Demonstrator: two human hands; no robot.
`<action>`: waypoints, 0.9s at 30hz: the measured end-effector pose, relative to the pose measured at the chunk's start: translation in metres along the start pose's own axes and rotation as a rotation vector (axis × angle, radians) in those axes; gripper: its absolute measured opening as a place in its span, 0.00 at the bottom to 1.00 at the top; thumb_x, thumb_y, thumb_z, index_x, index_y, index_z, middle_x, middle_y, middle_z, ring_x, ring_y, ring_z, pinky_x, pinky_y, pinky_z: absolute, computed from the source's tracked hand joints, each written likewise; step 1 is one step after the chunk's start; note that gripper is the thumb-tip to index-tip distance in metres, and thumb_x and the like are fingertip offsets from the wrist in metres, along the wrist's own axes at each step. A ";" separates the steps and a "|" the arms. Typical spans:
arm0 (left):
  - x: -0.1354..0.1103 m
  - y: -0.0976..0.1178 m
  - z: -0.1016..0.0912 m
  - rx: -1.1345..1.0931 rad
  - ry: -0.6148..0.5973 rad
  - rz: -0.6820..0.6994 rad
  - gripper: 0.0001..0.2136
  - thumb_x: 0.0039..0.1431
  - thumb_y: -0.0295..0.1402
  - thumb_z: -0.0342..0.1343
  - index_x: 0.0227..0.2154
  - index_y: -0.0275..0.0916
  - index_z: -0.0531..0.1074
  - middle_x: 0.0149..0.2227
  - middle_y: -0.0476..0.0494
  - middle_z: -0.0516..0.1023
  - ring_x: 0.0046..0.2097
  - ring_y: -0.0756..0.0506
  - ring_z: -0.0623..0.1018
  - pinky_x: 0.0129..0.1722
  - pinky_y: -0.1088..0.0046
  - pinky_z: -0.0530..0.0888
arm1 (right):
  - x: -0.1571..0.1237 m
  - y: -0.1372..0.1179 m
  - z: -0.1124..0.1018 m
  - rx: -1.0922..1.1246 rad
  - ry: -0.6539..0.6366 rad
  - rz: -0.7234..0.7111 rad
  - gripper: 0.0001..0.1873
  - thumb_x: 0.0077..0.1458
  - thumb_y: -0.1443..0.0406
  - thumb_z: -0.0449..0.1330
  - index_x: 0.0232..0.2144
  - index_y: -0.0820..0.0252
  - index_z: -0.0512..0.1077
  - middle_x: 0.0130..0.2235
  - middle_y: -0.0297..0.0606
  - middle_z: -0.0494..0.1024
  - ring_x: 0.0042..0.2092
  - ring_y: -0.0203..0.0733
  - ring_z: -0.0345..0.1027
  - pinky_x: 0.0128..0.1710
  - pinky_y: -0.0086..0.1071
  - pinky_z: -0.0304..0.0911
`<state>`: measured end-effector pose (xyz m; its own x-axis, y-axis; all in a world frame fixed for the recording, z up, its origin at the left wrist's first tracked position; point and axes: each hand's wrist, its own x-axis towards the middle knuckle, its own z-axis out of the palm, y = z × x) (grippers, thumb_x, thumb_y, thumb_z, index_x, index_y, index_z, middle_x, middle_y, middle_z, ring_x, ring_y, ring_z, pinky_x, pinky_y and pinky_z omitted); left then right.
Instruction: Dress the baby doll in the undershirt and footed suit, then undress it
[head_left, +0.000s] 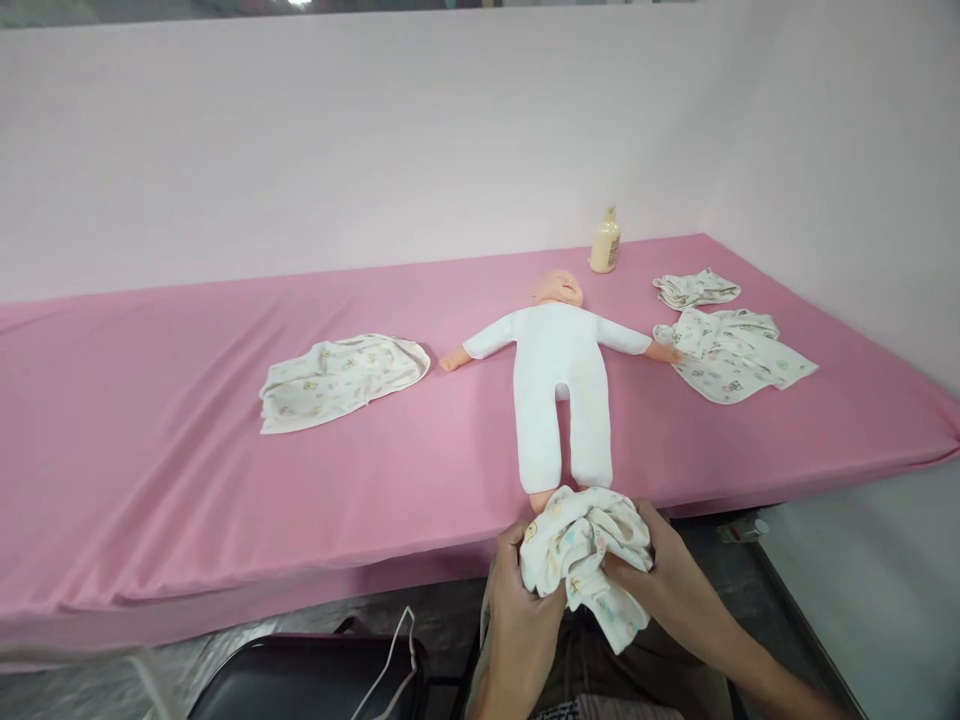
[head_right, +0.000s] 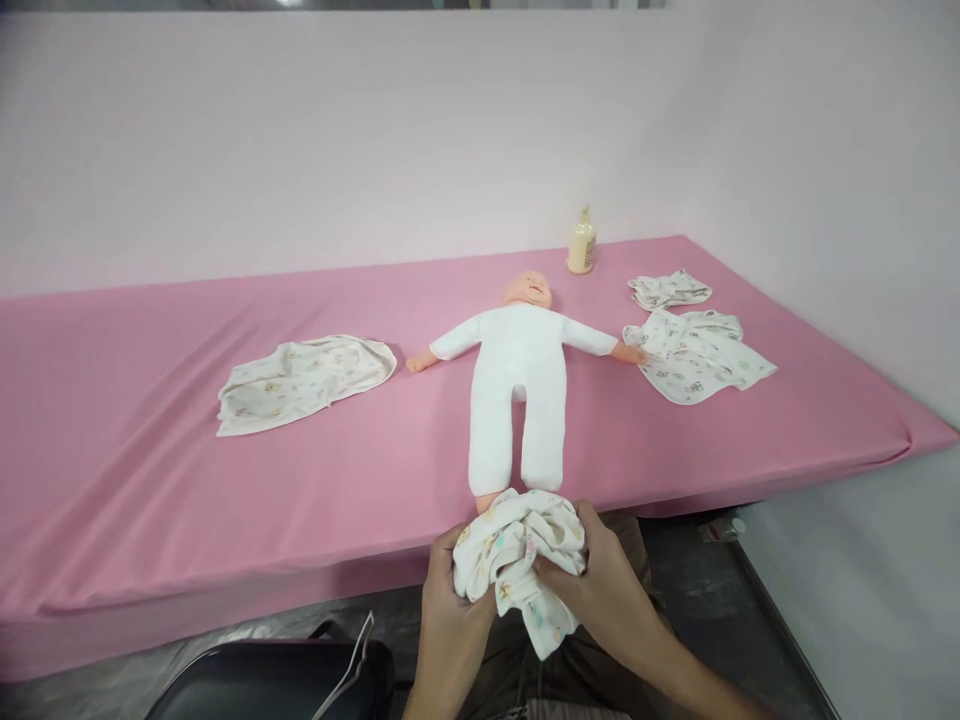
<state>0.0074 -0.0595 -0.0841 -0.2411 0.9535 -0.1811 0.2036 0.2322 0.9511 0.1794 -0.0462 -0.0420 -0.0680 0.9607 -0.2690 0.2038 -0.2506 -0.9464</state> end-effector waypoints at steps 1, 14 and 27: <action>0.001 0.000 -0.002 0.001 -0.028 0.014 0.26 0.47 0.34 0.64 0.51 0.37 0.69 0.48 0.39 0.78 0.47 0.41 0.77 0.47 0.65 0.74 | 0.000 0.000 -0.002 -0.007 -0.025 -0.006 0.20 0.53 0.61 0.62 0.48 0.59 0.69 0.44 0.41 0.78 0.44 0.47 0.71 0.44 0.38 0.68; 0.028 0.031 -0.098 -0.140 -0.929 0.121 0.33 0.31 0.38 0.75 0.43 0.41 0.68 0.41 0.46 0.71 0.40 0.46 0.73 0.38 0.74 0.69 | -0.001 -0.031 -0.080 -0.103 -0.635 -0.087 0.20 0.47 0.66 0.66 0.44 0.57 0.69 0.39 0.35 0.72 0.38 0.40 0.66 0.35 0.31 0.64; 0.131 0.244 -0.068 -0.558 -0.540 0.679 0.12 0.49 0.29 0.62 0.35 0.41 0.66 0.25 0.55 0.61 0.23 0.54 0.65 0.21 0.79 0.65 | 0.071 -0.204 -0.123 -0.210 -0.687 -0.565 0.36 0.39 0.57 0.74 0.51 0.52 0.67 0.48 0.38 0.74 0.44 0.43 0.71 0.39 0.32 0.69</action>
<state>-0.0390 0.1087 0.1412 0.2464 0.8416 0.4807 -0.3648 -0.3789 0.8505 0.2529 0.0874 0.1539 -0.7642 0.6350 0.1132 0.1329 0.3267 -0.9357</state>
